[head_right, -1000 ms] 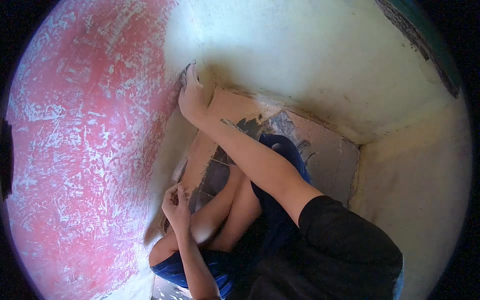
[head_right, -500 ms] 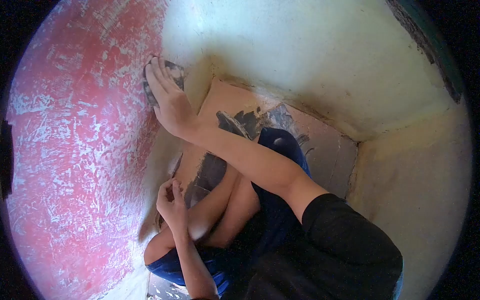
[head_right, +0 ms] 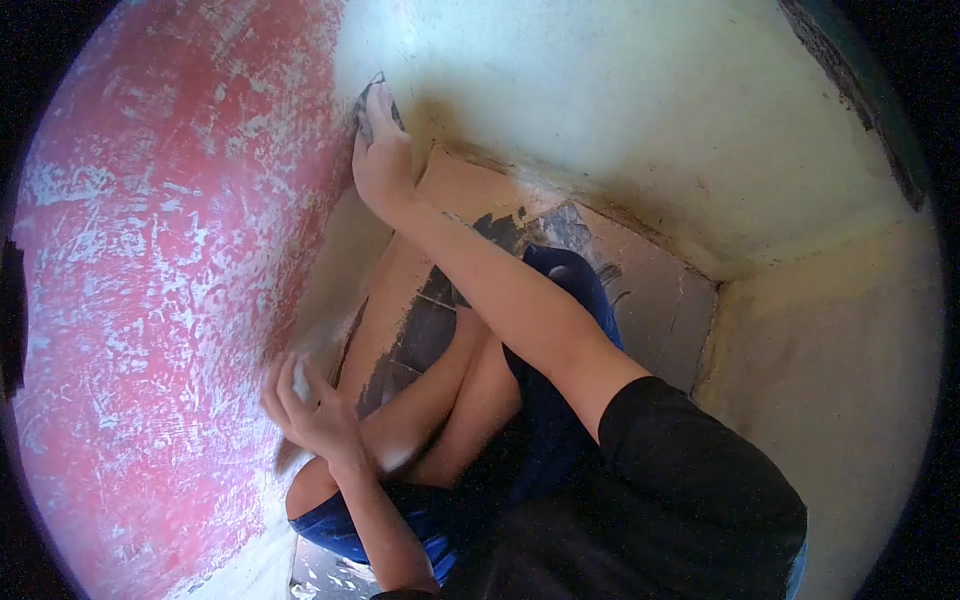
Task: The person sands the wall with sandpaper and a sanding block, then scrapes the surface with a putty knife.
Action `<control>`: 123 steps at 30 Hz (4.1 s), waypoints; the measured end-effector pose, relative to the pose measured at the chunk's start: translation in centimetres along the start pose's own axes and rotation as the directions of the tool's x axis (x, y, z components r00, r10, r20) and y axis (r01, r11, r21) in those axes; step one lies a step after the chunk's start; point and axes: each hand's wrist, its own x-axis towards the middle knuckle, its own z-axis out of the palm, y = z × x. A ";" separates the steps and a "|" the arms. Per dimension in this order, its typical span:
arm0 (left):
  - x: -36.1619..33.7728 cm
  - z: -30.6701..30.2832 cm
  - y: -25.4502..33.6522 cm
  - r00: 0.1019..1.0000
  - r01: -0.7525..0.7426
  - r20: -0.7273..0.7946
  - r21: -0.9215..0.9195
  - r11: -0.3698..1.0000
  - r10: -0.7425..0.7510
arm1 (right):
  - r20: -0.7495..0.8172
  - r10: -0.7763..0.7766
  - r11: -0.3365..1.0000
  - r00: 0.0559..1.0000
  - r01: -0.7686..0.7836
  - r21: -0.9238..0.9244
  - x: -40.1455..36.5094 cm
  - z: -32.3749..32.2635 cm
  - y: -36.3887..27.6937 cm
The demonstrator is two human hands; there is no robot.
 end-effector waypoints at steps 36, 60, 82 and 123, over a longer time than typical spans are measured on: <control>2.0 -4.4 -5.0 0.936 0.116 -0.347 0.479 0.870 0.066 | 0.201 0.561 0.825 0.803 -0.522 -0.215 0.3 -2.2 -2.0; 1.7 -4.3 -5.2 0.935 0.134 -0.351 0.494 0.859 0.057 | -0.065 -0.192 0.976 0.979 0.183 -0.116 0.1 -1.5 0.5; 2.1 -4.3 -5.3 0.928 0.070 -0.348 0.518 0.853 0.135 | 0.070 0.282 0.927 0.957 -0.253 -0.278 1.4 -2.7 -0.7; 1.9 -4.2 -5.1 0.928 0.084 -0.354 0.497 0.864 0.114 | 0.118 -0.197 0.911 0.973 0.226 -0.346 1.1 -2.5 -5.8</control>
